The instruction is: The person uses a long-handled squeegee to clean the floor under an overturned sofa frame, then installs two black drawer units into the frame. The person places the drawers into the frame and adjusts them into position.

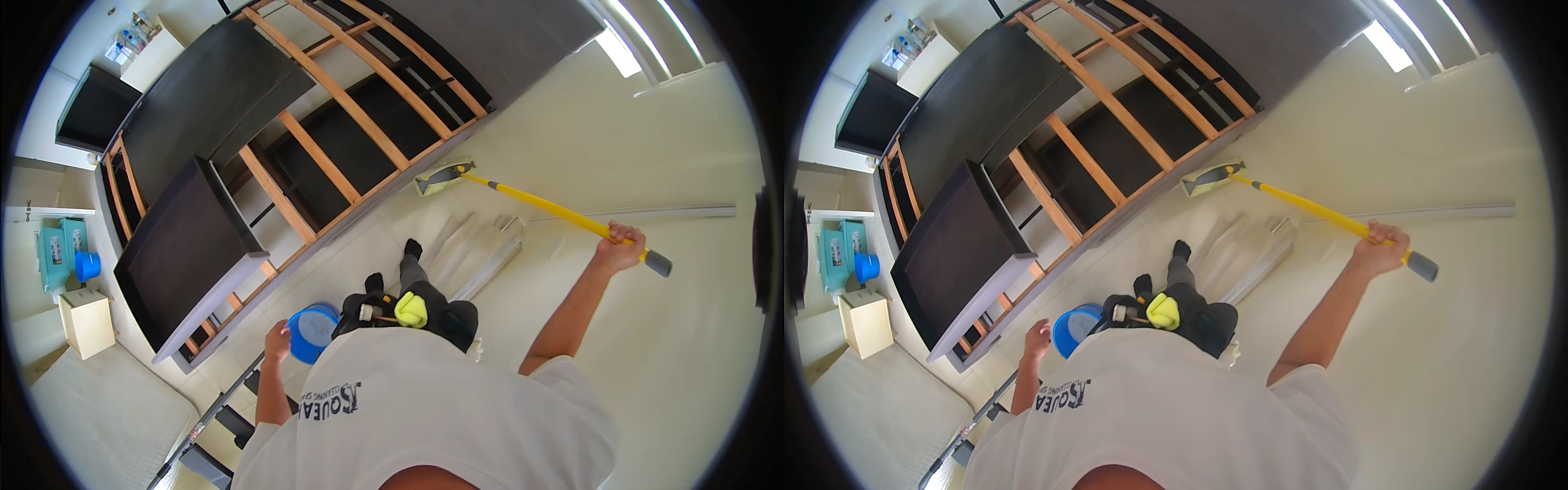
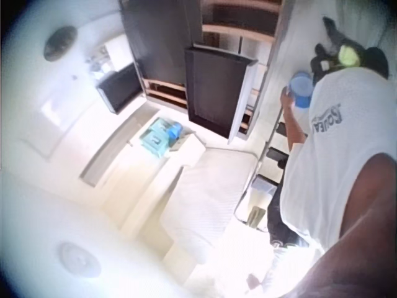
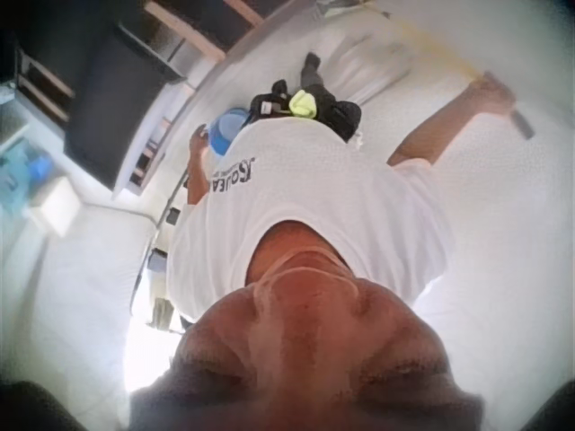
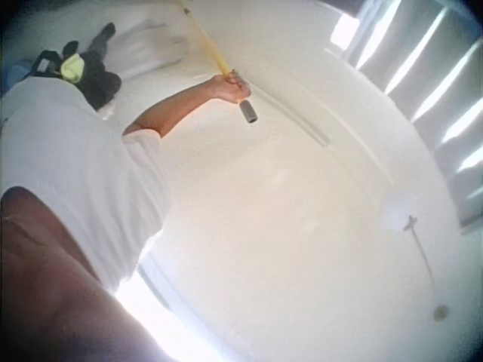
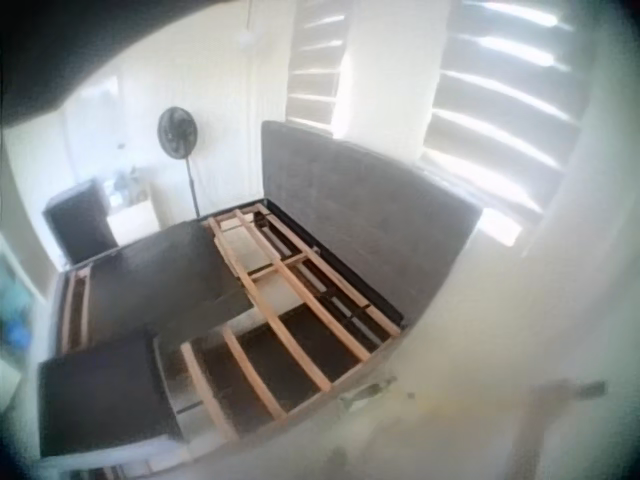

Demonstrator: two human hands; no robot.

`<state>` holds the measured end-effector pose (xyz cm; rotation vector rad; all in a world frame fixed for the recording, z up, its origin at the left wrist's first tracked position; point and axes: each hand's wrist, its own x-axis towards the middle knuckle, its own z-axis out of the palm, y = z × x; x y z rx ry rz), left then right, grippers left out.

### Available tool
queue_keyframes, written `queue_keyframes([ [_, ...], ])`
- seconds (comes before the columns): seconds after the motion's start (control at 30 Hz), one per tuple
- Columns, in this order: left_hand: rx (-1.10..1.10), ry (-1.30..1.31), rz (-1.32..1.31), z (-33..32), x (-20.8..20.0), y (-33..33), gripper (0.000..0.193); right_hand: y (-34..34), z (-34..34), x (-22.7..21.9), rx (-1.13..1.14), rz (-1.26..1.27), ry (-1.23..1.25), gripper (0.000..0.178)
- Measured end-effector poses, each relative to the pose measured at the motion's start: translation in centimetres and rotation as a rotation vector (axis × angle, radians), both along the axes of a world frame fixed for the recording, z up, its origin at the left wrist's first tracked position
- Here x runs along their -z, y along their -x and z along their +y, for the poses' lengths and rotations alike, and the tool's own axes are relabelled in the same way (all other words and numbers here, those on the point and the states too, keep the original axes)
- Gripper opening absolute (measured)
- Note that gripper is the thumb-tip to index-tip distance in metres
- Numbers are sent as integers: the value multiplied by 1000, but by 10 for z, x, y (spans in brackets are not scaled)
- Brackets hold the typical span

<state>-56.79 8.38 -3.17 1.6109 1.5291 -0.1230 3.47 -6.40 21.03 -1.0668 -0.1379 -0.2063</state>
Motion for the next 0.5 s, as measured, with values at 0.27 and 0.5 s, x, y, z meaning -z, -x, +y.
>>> queue_keyframes([
  [0.27, 17, -68, 104, 4, -12, 6, 29, -51, -3, 191, 160, 141, -97, 13],
  [0.5, 178, -115, 80, 30, -22, -40, 28, 8, -63, 208, 446, 378, -197, 15],
])
